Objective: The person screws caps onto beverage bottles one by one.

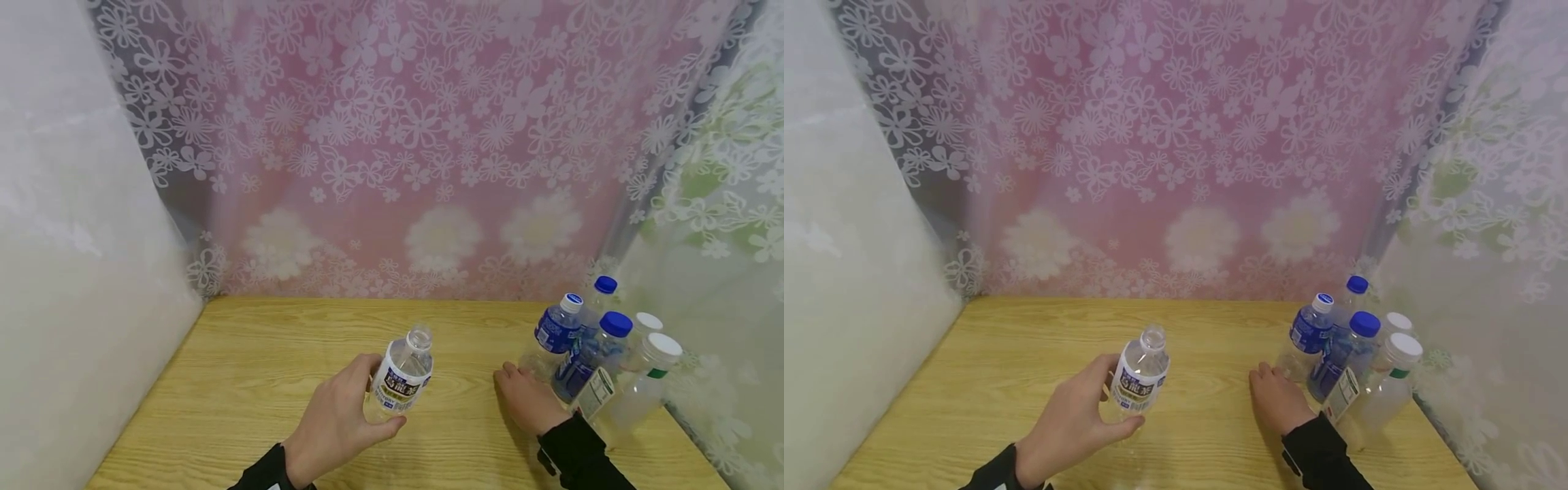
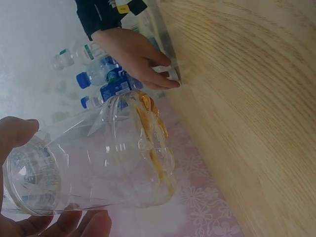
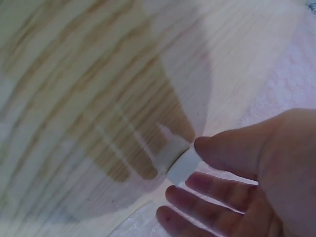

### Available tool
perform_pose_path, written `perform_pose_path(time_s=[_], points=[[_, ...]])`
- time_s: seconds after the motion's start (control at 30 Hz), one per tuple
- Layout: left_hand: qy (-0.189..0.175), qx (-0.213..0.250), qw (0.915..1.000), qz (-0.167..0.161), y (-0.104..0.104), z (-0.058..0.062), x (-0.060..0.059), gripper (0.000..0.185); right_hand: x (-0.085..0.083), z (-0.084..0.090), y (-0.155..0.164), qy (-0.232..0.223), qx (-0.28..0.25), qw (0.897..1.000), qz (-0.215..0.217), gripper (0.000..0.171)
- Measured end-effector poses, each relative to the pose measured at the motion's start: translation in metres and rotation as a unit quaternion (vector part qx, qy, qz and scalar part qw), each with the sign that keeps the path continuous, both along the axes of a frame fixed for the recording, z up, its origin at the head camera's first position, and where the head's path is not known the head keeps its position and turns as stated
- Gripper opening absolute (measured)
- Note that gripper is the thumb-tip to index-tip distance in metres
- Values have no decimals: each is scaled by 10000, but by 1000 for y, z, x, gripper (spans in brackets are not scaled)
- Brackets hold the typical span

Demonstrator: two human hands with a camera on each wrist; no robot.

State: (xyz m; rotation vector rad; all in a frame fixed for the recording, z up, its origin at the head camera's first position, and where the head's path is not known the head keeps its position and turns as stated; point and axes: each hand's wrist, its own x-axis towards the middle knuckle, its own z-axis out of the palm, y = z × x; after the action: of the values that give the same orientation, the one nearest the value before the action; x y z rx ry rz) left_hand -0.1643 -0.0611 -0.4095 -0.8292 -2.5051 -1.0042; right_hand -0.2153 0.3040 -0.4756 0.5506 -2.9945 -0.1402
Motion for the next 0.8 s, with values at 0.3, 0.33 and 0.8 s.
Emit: perform_pose_path(time_s=[0.3, 0.33, 0.8], points=[[-10, -161, 9999, 30, 3, -2, 1, 75, -6, -9, 5, -66, -12, 10000, 49, 31], [-12, -191, 9998, 40, 3, -3, 1, 75, -7, -9, 5, -93, -47, 9999, 45, 29], [-108, -410, 9991, -46, 7, -8, 1, 74, 12, 25, -8, -395, -612, 9972, -139, 22]])
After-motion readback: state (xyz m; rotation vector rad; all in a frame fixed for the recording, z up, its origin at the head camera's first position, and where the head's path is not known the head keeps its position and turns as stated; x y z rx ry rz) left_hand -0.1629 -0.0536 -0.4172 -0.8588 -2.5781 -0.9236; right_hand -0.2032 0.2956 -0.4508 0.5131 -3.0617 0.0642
